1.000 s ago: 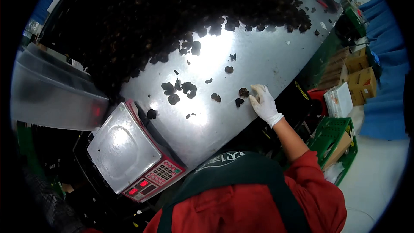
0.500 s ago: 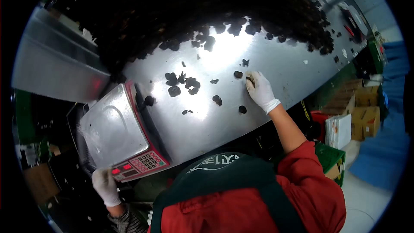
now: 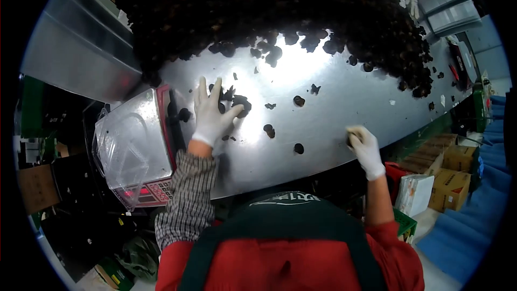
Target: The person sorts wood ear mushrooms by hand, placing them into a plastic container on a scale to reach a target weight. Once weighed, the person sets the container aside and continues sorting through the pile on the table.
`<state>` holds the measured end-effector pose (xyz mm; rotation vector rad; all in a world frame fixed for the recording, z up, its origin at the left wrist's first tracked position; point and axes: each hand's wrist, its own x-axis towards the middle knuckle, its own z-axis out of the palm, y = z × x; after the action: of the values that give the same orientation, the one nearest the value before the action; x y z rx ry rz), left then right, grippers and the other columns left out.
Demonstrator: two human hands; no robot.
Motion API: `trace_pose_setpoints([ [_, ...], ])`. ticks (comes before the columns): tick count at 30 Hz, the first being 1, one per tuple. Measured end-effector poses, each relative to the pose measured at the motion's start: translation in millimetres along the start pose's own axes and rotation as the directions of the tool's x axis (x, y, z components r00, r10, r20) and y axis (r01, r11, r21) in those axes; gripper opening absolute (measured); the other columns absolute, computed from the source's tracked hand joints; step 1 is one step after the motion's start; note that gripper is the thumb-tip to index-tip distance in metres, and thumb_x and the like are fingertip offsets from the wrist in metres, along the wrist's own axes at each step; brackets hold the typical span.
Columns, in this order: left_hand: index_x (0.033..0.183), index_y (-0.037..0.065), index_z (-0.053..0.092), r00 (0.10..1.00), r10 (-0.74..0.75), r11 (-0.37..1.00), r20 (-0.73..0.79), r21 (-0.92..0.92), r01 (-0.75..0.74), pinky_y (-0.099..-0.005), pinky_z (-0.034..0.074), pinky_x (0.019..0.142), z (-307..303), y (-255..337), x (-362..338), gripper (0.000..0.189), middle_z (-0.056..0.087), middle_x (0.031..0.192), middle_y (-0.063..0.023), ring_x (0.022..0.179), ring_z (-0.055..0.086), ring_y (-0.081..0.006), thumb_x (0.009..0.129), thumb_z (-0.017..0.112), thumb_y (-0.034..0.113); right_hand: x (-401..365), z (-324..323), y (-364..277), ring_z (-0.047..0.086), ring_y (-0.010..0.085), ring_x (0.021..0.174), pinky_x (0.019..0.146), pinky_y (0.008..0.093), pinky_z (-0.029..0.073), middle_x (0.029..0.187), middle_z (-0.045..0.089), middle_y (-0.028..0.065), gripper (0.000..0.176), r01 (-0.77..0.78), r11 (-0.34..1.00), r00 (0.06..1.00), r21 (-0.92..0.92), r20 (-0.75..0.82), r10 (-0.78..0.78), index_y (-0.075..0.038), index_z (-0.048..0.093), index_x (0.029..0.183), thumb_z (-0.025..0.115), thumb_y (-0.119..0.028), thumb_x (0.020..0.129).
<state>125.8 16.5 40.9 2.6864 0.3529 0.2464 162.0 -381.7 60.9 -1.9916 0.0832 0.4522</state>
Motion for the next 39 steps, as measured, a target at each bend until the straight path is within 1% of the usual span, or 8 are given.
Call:
trace_pose_setpoints([
  [4,0.140,0.014,0.045,0.964,0.023,0.987,0.265,0.145,-0.063,-0.0525,0.017,0.112,22,3,16,0.095,0.022,0.148,-0.0293,0.138,0.019,-0.0443,0.063,0.074,0.064,-58,-74,51,0.061,0.0283,0.093,0.077,0.0331,0.052,0.110,0.059,0.0154,0.034,-0.018,0.669,0.970,-0.743,-0.176,-0.170,-0.003,0.062,0.112,0.068,-0.006,0.079],
  [6,0.134,0.015,0.052,0.948,0.113,0.979,0.297,0.128,-0.156,-0.0513,0.021,0.110,26,10,7,0.082,0.031,0.144,-0.0241,0.135,0.026,-0.0406,0.067,0.074,0.057,-56,-47,24,0.060,0.0299,0.099,0.081,0.0364,0.051,0.116,0.055,0.0156,0.044,0.009,0.848,0.993,-0.530,-0.097,-0.072,-0.005,0.060,0.117,0.072,-0.010,0.076],
  [11,0.093,0.011,0.064,0.946,0.324,0.945,-0.015,0.049,-0.323,-0.0345,0.049,0.081,50,6,-10,0.016,0.061,0.100,-0.0064,0.096,0.058,-0.0260,0.079,0.068,0.016,-26,81,-16,0.059,0.0364,0.098,0.080,0.0420,0.052,0.113,0.055,0.0185,0.048,0.581,0.678,0.812,-0.450,0.370,-0.451,-0.011,0.056,0.123,0.070,-0.020,0.078],
  [16,0.099,0.001,0.064,0.920,-0.082,0.942,-0.382,-0.332,-0.054,-0.0267,0.050,0.075,15,-13,8,0.015,0.063,0.093,-0.0076,0.084,0.061,-0.0154,0.085,0.062,0.002,16,97,-5,0.060,0.0330,0.081,0.071,0.0388,0.050,0.087,0.058,0.0129,0.013,0.524,0.762,0.851,-0.380,0.263,-0.454,-0.007,0.062,0.090,0.064,-0.003,0.078],
  [20,0.096,0.002,0.067,0.894,-0.308,0.885,-0.325,-0.442,0.144,-0.0274,0.050,0.077,-14,-30,-16,0.015,0.064,0.093,-0.0103,0.085,0.063,-0.0194,0.082,0.065,0.006,69,91,-34,0.057,0.0358,0.083,0.071,0.0415,0.049,0.089,0.060,0.0173,0.017,0.604,0.694,0.773,-0.391,0.073,-0.631,-0.001,0.060,0.096,0.062,-0.001,0.079],
  [25,0.095,0.003,0.068,0.956,-0.262,0.938,-0.135,-0.268,0.219,-0.0336,0.049,0.083,-4,-30,-47,0.019,0.063,0.098,-0.0118,0.091,0.062,-0.0273,0.078,0.070,0.013,96,105,-30,0.057,0.0345,0.085,0.073,0.0395,0.049,0.089,0.060,0.0160,0.016,0.516,0.652,0.843,-0.556,0.192,-0.503,-0.003,0.060,0.093,0.065,-0.002,0.077],
  [32,0.102,0.009,0.068,0.969,-0.241,0.964,0.048,-0.104,0.245,-0.0349,0.050,0.082,16,-14,-44,0.021,0.060,0.100,-0.0115,0.092,0.062,-0.0283,0.081,0.065,0.011,41,128,-47,0.060,0.0318,0.079,0.072,0.0405,0.050,0.092,0.059,0.0136,0.013,0.712,0.624,0.693,-0.322,0.465,-0.551,-0.005,0.060,0.087,0.065,-0.003,0.076],
  [39,0.098,0.004,0.067,0.950,-0.303,0.883,-0.072,-0.397,0.251,-0.0311,0.051,0.078,7,-22,-48,0.020,0.063,0.097,-0.0132,0.086,0.064,-0.0248,0.079,0.062,0.002,39,132,-42,0.059,0.0333,0.078,0.069,0.0393,0.051,0.093,0.057,0.0117,0.017,0.619,0.701,0.772,-0.354,0.435,-0.463,-0.007,0.056,0.092,0.062,-0.003,0.076],
])
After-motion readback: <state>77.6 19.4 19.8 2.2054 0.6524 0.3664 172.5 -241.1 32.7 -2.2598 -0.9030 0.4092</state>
